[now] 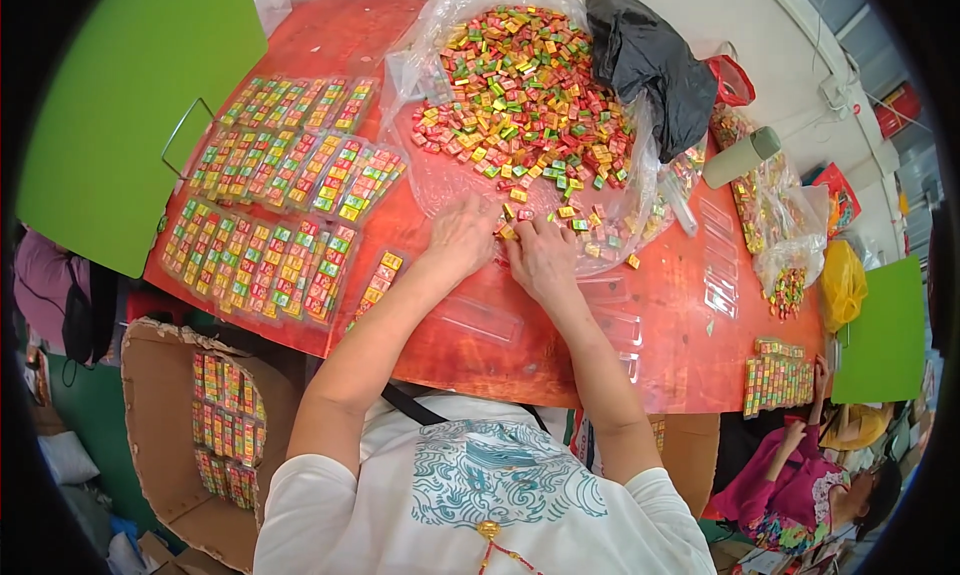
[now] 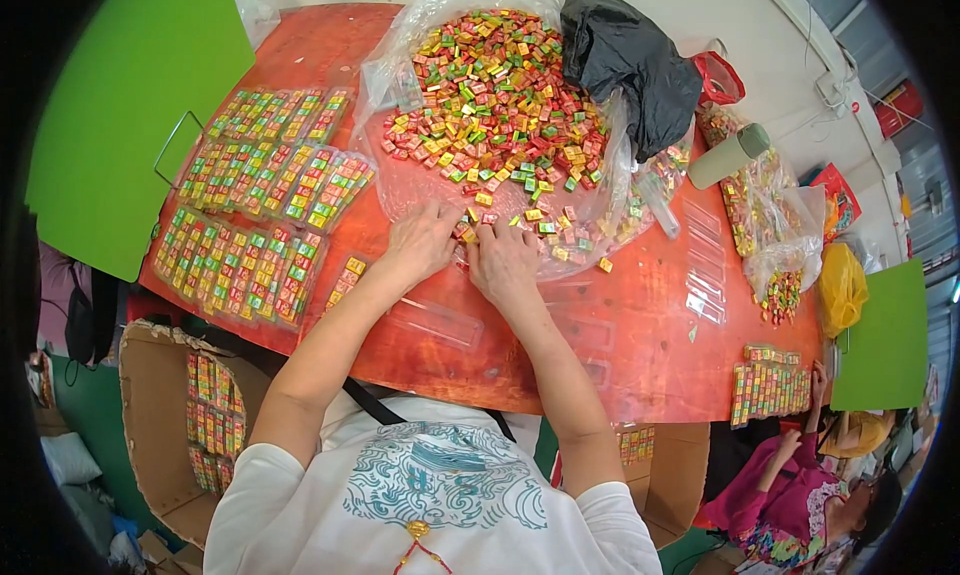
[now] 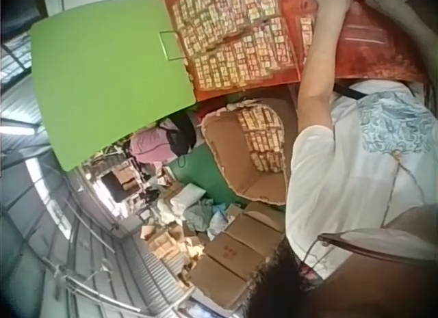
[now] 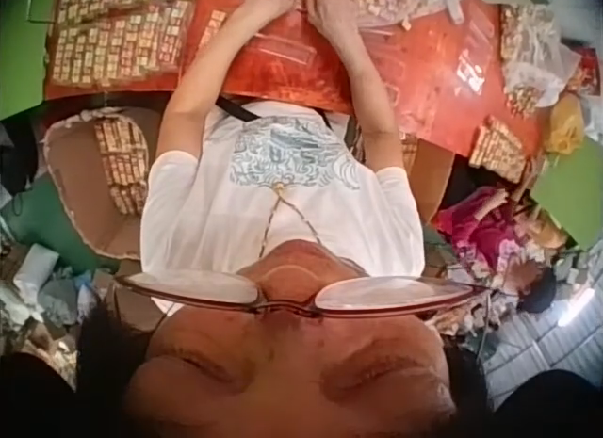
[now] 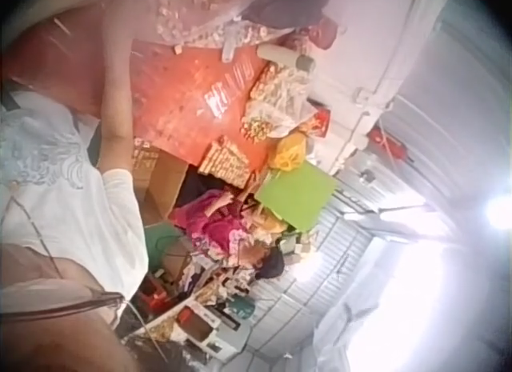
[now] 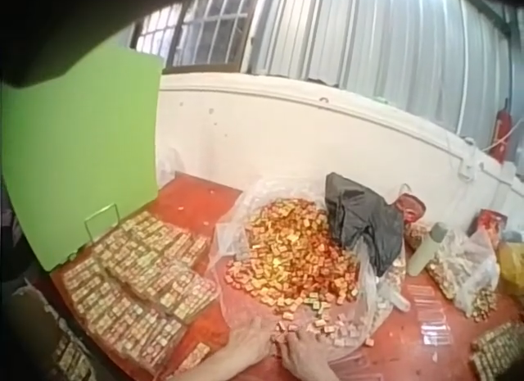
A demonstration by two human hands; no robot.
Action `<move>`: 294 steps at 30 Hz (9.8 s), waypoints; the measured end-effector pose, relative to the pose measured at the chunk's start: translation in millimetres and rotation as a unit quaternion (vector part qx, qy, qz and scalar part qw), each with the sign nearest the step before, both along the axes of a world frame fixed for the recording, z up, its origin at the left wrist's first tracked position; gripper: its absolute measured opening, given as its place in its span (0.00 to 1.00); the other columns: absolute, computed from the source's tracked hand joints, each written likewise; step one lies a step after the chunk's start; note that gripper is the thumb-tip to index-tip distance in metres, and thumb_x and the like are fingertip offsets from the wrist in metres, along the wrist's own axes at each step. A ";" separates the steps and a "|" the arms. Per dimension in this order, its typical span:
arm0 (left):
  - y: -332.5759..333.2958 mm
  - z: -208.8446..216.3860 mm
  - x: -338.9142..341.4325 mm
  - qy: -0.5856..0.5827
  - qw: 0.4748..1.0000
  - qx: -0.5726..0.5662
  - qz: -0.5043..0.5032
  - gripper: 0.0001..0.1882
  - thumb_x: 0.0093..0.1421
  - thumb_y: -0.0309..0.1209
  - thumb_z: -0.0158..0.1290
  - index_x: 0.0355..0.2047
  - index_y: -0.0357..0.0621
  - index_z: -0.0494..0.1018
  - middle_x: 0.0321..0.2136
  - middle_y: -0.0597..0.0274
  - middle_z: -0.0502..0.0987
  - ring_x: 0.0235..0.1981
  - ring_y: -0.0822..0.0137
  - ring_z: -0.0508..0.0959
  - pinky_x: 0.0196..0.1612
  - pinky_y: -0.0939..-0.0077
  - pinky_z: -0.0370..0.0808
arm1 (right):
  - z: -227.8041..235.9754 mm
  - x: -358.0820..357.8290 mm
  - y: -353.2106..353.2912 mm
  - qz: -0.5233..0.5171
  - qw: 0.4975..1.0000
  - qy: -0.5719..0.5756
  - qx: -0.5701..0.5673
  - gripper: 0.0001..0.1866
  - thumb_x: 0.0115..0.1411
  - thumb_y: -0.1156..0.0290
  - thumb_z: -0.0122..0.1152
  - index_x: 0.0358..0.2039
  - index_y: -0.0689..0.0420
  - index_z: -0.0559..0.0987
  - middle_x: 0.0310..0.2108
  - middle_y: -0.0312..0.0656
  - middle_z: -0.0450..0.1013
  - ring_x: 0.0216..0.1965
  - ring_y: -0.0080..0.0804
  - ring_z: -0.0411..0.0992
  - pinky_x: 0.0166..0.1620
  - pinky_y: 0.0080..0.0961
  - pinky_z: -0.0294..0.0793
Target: Sorting small colorful toy bricks and arranging them into specific layouts before placing them into plastic packaging trays.
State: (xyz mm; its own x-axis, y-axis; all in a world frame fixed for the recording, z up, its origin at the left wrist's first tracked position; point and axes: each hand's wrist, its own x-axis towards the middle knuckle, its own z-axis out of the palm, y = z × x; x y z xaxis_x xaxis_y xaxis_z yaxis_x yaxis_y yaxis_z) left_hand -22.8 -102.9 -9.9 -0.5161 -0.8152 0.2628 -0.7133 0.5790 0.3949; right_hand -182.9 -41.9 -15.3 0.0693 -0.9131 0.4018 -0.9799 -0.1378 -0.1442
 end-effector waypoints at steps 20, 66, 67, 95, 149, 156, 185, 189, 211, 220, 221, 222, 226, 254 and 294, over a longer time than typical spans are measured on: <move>7.1 5.4 13.0 -0.039 0.998 0.025 0.047 0.16 0.56 0.33 0.57 0.45 0.46 0.76 0.42 0.44 0.75 0.37 0.43 0.82 0.39 0.48 0.79 | 0.1 14.7 -3.9 0.045 0.998 0.022 -0.029 0.08 0.56 0.65 0.66 0.35 0.52 0.80 0.35 0.40 0.72 0.42 0.38 0.72 0.50 0.40 0.63; 17.4 11.3 19.1 -0.041 0.992 0.112 0.052 0.14 0.61 0.29 0.48 0.46 0.36 0.66 0.33 0.36 0.81 0.32 0.38 0.83 0.35 0.44 0.79 | 15.0 3.9 -12.3 0.110 0.994 0.007 -0.017 0.10 0.56 0.70 0.64 0.40 0.49 0.81 0.35 0.39 0.72 0.41 0.38 0.72 0.51 0.42 0.64; 17.7 11.0 18.7 -0.041 0.992 0.112 0.052 0.14 0.61 0.29 0.48 0.46 0.36 0.66 0.33 0.36 0.81 0.32 0.38 0.83 0.35 0.44 0.79 | 19.0 6.8 -11.0 0.120 0.993 -0.002 0.010 0.10 0.58 0.70 0.63 0.41 0.49 0.82 0.36 0.38 0.72 0.42 0.37 0.73 0.53 0.43 0.64; 14.8 3.9 13.3 -0.070 0.995 0.062 0.028 0.16 0.59 0.28 0.50 0.48 0.40 0.70 0.41 0.37 0.77 0.37 0.42 0.83 0.45 0.46 0.76 | 1.1 -3.9 -24.0 0.047 0.999 0.023 -0.012 0.09 0.58 0.68 0.64 0.39 0.52 0.80 0.35 0.40 0.74 0.41 0.40 0.74 0.52 0.41 0.64; 5.2 -31.5 -29.2 0.031 0.997 -0.049 0.046 0.21 0.56 0.36 0.58 0.50 0.46 0.73 0.52 0.50 0.69 0.59 0.50 0.66 0.58 0.36 0.59 | -0.4 -27.7 -65.1 -0.015 0.998 0.043 -0.052 0.09 0.57 0.65 0.63 0.37 0.53 0.80 0.34 0.42 0.75 0.39 0.40 0.75 0.46 0.42 0.65; 4.8 -35.7 -27.9 0.036 0.996 -0.069 0.051 0.20 0.56 0.36 0.58 0.48 0.47 0.73 0.52 0.52 0.70 0.58 0.50 0.67 0.57 0.38 0.59 | 3.7 -31.1 -47.5 -0.007 0.997 0.062 -0.050 0.15 0.57 0.65 0.63 0.43 0.57 0.80 0.35 0.43 0.75 0.40 0.40 0.75 0.49 0.43 0.64; 29.4 24.3 22.3 -0.025 0.996 0.081 0.038 0.35 0.58 0.37 0.58 0.65 0.45 0.61 0.54 0.44 0.67 0.54 0.42 0.73 0.51 0.48 0.74 | 14.9 -57.6 -42.7 0.144 0.982 -0.068 0.105 0.27 0.54 0.69 0.65 0.56 0.52 0.75 0.49 0.46 0.71 0.51 0.44 0.72 0.51 0.45 0.71; 28.3 17.6 23.9 -0.044 0.990 0.125 0.051 0.34 0.58 0.34 0.58 0.63 0.42 0.60 0.54 0.39 0.67 0.51 0.40 0.76 0.48 0.44 0.78 | 9.6 -56.6 -52.1 0.191 0.975 -0.056 0.096 0.26 0.51 0.70 0.67 0.53 0.53 0.76 0.48 0.47 0.71 0.52 0.47 0.71 0.52 0.45 0.72; 15.9 14.2 19.4 -0.122 0.986 0.113 0.010 0.17 0.62 0.29 0.52 0.51 0.41 0.70 0.46 0.39 0.72 0.38 0.36 0.81 0.38 0.44 0.79 | 5.6 -25.3 -32.4 0.183 0.977 -0.090 0.069 0.13 0.58 0.76 0.61 0.44 0.59 0.78 0.37 0.52 0.69 0.39 0.53 0.75 0.42 0.44 0.77; 78.8 59.3 61.1 -0.117 0.988 0.083 -0.066 0.18 0.61 0.24 0.52 0.52 0.42 0.70 0.42 0.42 0.71 0.36 0.41 0.81 0.35 0.49 0.79 | 42.0 8.4 51.0 0.141 0.975 -0.144 0.098 0.13 0.58 0.78 0.62 0.44 0.60 0.77 0.37 0.51 0.70 0.39 0.53 0.74 0.42 0.44 0.76; 85.4 55.4 68.6 -0.116 0.987 0.073 -0.086 0.19 0.59 0.23 0.53 0.52 0.42 0.70 0.42 0.43 0.71 0.37 0.42 0.81 0.35 0.51 0.79 | 39.5 15.1 61.0 0.140 0.973 -0.149 0.106 0.13 0.58 0.77 0.62 0.45 0.60 0.77 0.38 0.51 0.70 0.40 0.53 0.74 0.43 0.44 0.76; 91.1 52.0 76.4 -0.115 0.986 0.063 -0.104 0.20 0.58 0.22 0.53 0.52 0.41 0.71 0.42 0.44 0.71 0.37 0.44 0.81 0.36 0.53 0.79 | 37.7 23.1 70.9 0.142 0.971 -0.153 0.114 0.14 0.58 0.77 0.62 0.46 0.60 0.77 0.38 0.50 0.70 0.40 0.52 0.74 0.44 0.43 0.76; 98.2 32.3 88.9 -0.136 0.979 0.046 -0.142 0.23 0.56 0.20 0.53 0.54 0.40 0.71 0.42 0.46 0.71 0.39 0.46 0.80 0.38 0.57 0.80 | 23.0 41.4 96.7 0.105 0.973 -0.127 0.160 0.17 0.59 0.76 0.62 0.49 0.62 0.76 0.42 0.50 0.70 0.45 0.50 0.73 0.48 0.42 0.74; 141.6 2.7 98.2 0.060 0.997 -0.041 0.016 0.29 0.59 0.22 0.54 0.63 0.37 0.66 0.50 0.46 0.69 0.47 0.49 0.72 0.49 0.56 0.70 | 12.4 46.0 128.2 0.126 0.978 -0.162 0.042 0.18 0.58 0.77 0.64 0.50 0.59 0.78 0.46 0.47 0.73 0.46 0.45 0.73 0.47 0.39 0.69; 129.8 -15.2 52.3 -0.019 0.996 -0.036 -0.080 0.28 0.62 0.36 0.56 0.62 0.42 0.69 0.63 0.46 0.67 0.66 0.45 0.63 0.63 0.40 0.57 | 5.8 27.8 135.3 0.069 0.992 -0.103 0.003 0.18 0.56 0.76 0.66 0.48 0.53 0.80 0.44 0.41 0.73 0.46 0.39 0.72 0.51 0.40 0.65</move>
